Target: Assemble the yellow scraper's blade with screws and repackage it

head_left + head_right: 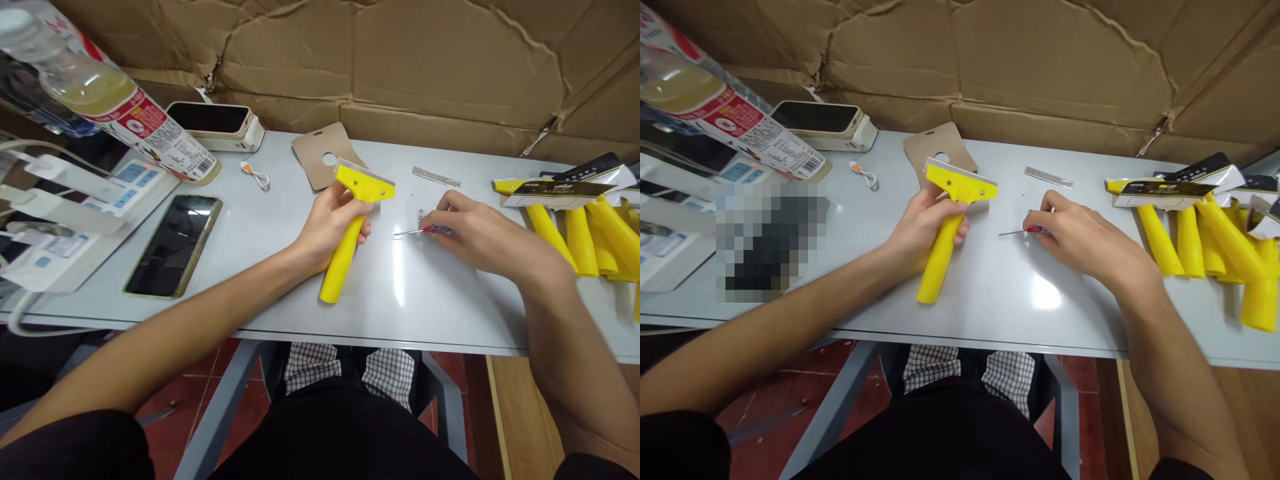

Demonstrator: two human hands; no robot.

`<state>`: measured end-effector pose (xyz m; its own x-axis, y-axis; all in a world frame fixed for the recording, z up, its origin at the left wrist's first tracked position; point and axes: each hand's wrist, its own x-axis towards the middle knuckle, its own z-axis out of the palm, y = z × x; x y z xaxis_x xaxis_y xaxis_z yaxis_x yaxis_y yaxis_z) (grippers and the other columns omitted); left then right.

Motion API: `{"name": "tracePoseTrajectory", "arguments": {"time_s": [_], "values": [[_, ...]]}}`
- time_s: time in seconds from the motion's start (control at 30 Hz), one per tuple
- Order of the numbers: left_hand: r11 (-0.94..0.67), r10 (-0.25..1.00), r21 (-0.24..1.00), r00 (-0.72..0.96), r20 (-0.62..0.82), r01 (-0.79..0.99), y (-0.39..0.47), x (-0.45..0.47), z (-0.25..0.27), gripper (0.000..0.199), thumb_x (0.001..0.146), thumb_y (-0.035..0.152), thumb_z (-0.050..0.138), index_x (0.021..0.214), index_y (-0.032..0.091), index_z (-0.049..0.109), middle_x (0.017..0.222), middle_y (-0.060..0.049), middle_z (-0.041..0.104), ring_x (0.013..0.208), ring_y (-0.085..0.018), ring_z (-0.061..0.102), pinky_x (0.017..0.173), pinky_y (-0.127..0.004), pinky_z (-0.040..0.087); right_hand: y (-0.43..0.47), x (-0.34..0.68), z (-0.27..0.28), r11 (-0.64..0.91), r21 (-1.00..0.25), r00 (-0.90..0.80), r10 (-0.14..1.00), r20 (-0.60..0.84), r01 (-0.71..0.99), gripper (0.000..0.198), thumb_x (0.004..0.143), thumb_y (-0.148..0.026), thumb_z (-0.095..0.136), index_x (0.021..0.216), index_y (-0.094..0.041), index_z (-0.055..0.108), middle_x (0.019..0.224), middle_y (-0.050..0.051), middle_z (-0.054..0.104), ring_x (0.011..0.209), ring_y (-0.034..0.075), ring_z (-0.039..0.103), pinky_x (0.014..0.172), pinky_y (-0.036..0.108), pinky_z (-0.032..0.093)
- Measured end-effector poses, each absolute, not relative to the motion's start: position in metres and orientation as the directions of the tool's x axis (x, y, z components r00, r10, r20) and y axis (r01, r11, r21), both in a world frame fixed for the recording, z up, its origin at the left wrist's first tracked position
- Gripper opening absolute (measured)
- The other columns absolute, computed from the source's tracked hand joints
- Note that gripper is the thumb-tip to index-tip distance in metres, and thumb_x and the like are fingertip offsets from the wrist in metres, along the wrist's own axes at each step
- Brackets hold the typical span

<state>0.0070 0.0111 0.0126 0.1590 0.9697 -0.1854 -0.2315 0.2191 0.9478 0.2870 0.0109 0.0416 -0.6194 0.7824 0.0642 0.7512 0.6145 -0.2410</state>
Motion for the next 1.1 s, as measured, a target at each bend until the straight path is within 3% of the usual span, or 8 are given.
{"name": "tracePoseTrajectory", "arguments": {"time_s": [0.17, 0.27, 0.4, 0.57, 0.7, 0.8, 0.93, 1.1], "values": [[0.264, 0.958, 0.931, 0.182, -0.222, -0.253, 0.014, 0.006, 0.015, 0.045, 0.094, 0.033, 0.071, 0.135, 0.027, 0.052, 0.107, -0.005, 0.075, 0.055, -0.010, 0.065, 0.050, -0.023, 0.053, 0.008, 0.280, 0.039, 0.648, -0.246, -0.659, 0.751, 0.047, 0.721, 0.025, 0.103, -0.030, 0.060, 0.116, -0.029, 0.082, 0.102, 0.007, 0.076, 0.084, 0.022, 0.070, 0.075, 0.036, 0.052], [0.289, 0.944, 0.922, 0.234, -0.231, -0.256, 0.015, 0.004, 0.013, 0.046, 0.096, 0.039, 0.071, 0.136, 0.030, 0.050, 0.100, -0.002, 0.075, 0.048, -0.008, 0.059, 0.045, -0.022, 0.047, 0.010, 0.279, 0.038, 0.648, -0.219, -0.659, 0.752, 0.032, 0.729, 0.028, 0.104, -0.028, 0.057, 0.114, -0.029, 0.083, 0.100, 0.007, 0.077, 0.086, 0.023, 0.071, 0.075, 0.037, 0.052], [0.304, 0.932, 0.909, 0.285, -0.222, -0.286, 0.015, 0.002, 0.011, 0.045, 0.094, 0.046, 0.074, 0.128, 0.029, 0.050, 0.090, 0.000, 0.073, 0.044, -0.008, 0.053, 0.042, -0.023, 0.041, 0.011, 0.278, 0.037, 0.636, -0.210, -0.647, 0.762, 0.020, 0.742, 0.028, 0.102, -0.025, 0.059, 0.115, -0.030, 0.084, 0.098, 0.007, 0.078, 0.085, 0.024, 0.071, 0.075, 0.038, 0.052], [0.350, 0.914, 0.865, 0.333, -0.231, -0.359, 0.018, 0.001, 0.010, 0.045, 0.087, 0.058, 0.075, 0.111, 0.025, 0.057, 0.086, -0.003, 0.073, 0.046, -0.011, 0.055, 0.044, -0.028, 0.044, 0.010, 0.279, 0.042, 0.613, -0.214, -0.632, 0.774, -0.027, 0.760, 0.029, 0.099, -0.024, 0.063, 0.120, -0.028, 0.083, 0.103, 0.007, 0.079, 0.086, 0.023, 0.073, 0.076, 0.037, 0.052], [0.382, 0.903, 0.832, 0.355, -0.243, -0.402, 0.019, 0.002, 0.009, 0.037, 0.091, 0.054, 0.070, 0.109, 0.024, 0.060, 0.089, -0.004, 0.074, 0.050, -0.012, 0.055, 0.045, -0.027, 0.046, 0.013, 0.286, 0.048, 0.584, -0.236, -0.609, 0.792, -0.041, 0.777, 0.033, 0.100, -0.033, 0.065, 0.127, -0.026, 0.081, 0.112, 0.008, 0.080, 0.092, 0.025, 0.075, 0.079, 0.039, 0.054], [0.344, 0.921, 0.828, 0.329, -0.206, -0.443, 0.017, 0.003, 0.011, 0.034, 0.095, 0.045, 0.074, 0.118, 0.025, 0.058, 0.091, -0.002, 0.073, 0.057, -0.011, 0.060, 0.049, -0.024, 0.048, 0.017, 0.291, 0.050, 0.531, -0.202, -0.540, 0.842, 0.014, 0.823, 0.035, 0.103, -0.040, 0.061, 0.126, -0.023, 0.082, 0.108, 0.010, 0.081, 0.092, 0.028, 0.075, 0.082, 0.042, 0.054], [0.313, 0.933, 0.846, 0.307, -0.188, -0.431, 0.015, 0.003, 0.012, 0.057, 0.091, 0.038, 0.086, 0.135, 0.027, 0.053, 0.094, 0.000, 0.073, 0.065, -0.012, 0.066, 0.055, -0.024, 0.054, 0.023, 0.291, 0.046, 0.486, -0.152, -0.476, 0.874, 0.100, 0.860, 0.034, 0.104, -0.031, 0.054, 0.120, -0.023, 0.084, 0.106, 0.011, 0.080, 0.090, 0.029, 0.075, 0.083, 0.044, 0.055], [0.221, 0.956, 0.915, 0.263, -0.133, -0.338, 0.018, 0.001, 0.003, 0.081, 0.083, 0.044, 0.095, 0.146, 0.028, 0.047, 0.100, -0.004, 0.075, 0.067, -0.014, 0.068, 0.057, -0.028, 0.057, 0.025, 0.281, 0.034, 0.510, -0.156, -0.492, 0.859, 0.141, 0.846, 0.035, 0.102, -0.020, 0.053, 0.118, -0.022, 0.085, 0.111, 0.012, 0.079, 0.091, 0.028, 0.074, 0.083, 0.043, 0.056]]}}
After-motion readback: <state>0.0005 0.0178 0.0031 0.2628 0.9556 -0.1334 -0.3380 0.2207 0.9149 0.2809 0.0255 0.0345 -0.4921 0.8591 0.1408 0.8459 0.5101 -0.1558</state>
